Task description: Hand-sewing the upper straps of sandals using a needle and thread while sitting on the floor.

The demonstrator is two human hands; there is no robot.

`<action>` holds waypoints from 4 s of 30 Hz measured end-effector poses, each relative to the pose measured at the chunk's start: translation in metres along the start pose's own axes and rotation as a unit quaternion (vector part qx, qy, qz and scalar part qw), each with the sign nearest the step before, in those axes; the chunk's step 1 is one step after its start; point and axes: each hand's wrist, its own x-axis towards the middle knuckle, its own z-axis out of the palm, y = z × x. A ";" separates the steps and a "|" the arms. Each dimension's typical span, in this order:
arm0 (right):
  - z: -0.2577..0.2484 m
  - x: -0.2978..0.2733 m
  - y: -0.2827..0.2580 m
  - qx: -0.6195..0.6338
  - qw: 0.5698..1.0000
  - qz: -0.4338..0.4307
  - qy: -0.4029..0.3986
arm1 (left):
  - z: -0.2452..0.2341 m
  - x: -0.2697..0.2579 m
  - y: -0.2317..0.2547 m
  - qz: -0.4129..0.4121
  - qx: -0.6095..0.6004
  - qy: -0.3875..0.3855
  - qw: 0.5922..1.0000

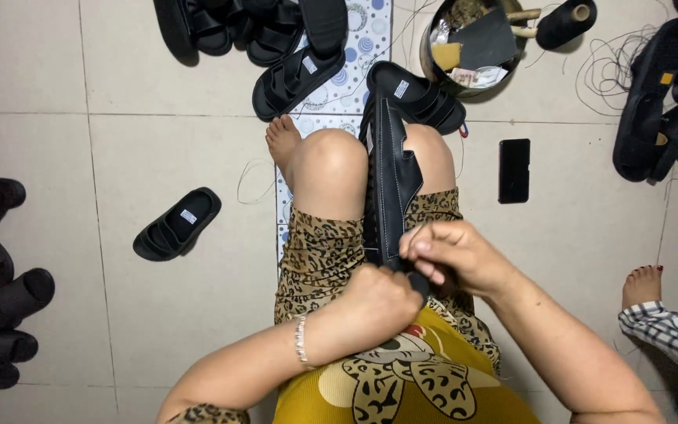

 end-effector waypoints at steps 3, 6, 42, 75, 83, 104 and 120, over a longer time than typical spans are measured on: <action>0.011 -0.003 0.005 -0.011 0.997 0.013 -0.072 | -0.024 -0.026 -0.017 0.004 -0.272 0.002 0.962; 0.038 -0.003 0.001 -0.201 0.977 0.062 -0.030 | -0.043 -0.055 -0.031 -0.027 -0.623 0.080 0.778; 0.047 -0.026 -0.006 -0.105 0.974 -0.178 0.096 | 0.029 -0.040 -0.151 -0.179 -0.841 0.424 0.284; 0.021 -0.026 -0.060 -0.724 0.681 -0.071 -0.089 | 0.012 -0.036 -0.040 -0.200 -0.366 0.148 0.897; 0.011 -0.017 -0.028 -0.779 0.610 -0.138 -0.050 | 0.042 -0.023 -0.036 -0.197 -0.184 0.283 0.920; 0.028 -0.024 -0.066 -0.751 0.653 -0.090 -0.042 | -0.028 -0.027 -0.024 -0.100 -0.444 0.234 0.859; 0.001 -0.027 -0.012 -0.215 0.972 0.002 0.093 | -0.116 -0.079 -0.015 -0.135 -0.444 0.477 0.746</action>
